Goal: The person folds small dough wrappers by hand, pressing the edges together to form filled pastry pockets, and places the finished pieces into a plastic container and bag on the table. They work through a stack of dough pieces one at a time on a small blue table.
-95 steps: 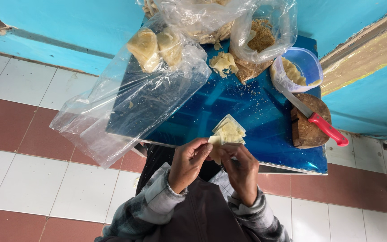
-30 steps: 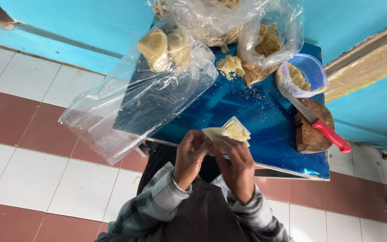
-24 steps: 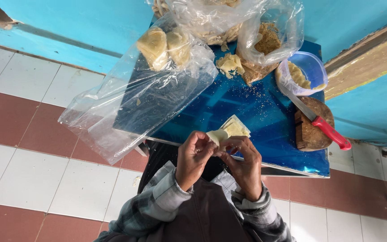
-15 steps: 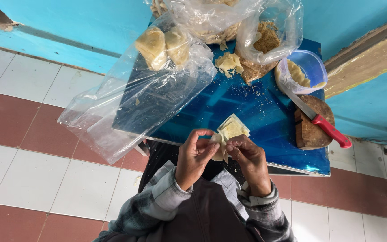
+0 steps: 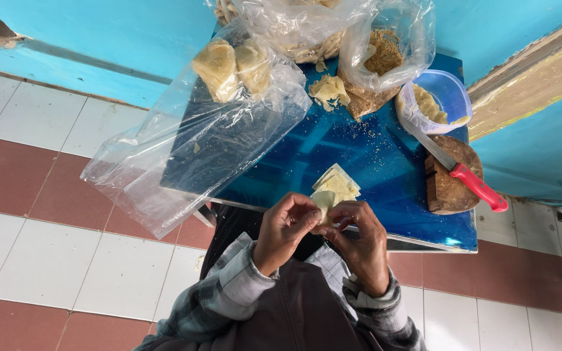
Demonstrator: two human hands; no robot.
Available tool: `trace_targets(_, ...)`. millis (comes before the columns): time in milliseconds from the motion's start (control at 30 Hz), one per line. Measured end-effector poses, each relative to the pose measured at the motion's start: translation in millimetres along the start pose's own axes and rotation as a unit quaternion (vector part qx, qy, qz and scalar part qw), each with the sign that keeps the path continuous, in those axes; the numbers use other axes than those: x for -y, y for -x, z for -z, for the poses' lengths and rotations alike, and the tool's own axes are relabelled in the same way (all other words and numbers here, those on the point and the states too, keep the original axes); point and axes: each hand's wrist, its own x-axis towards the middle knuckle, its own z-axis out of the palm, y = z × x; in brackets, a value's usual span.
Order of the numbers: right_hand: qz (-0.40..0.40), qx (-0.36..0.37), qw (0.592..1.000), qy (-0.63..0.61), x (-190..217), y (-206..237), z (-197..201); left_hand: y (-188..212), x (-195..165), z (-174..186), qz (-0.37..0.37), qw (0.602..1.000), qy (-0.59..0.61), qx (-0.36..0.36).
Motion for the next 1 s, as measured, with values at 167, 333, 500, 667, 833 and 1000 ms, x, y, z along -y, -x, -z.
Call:
trace_targets(167,-0.011,-0.015,1.000,-0.010,0,4,3,1,2,2,0.040,0.998,0.038,0.036)
trace_targets(333,-0.050,-0.007,0.996,-0.074,-2,7,6,1,-1,1,0.058,0.997,0.006,0.051)
trace_targets(500,-0.009,-0.004,1.000,0.007,-14,14,7,0,-1,0,-0.012,0.999,-0.018,0.043)
trace_targets(667,-0.180,-0.022,0.954,-0.239,-48,-6,4,-2,-3,8,-0.045,0.997,-0.065,-0.018)
trace_targets(833,-0.102,-0.014,0.982,-0.157,-42,-79,-13,-8,-17,40,-0.033,0.995,0.001,-0.096)
trace_targets(1000,0.258,0.033,0.948,0.181,11,-136,-56,-9,-22,42,-0.024,0.992,0.058,-0.107)
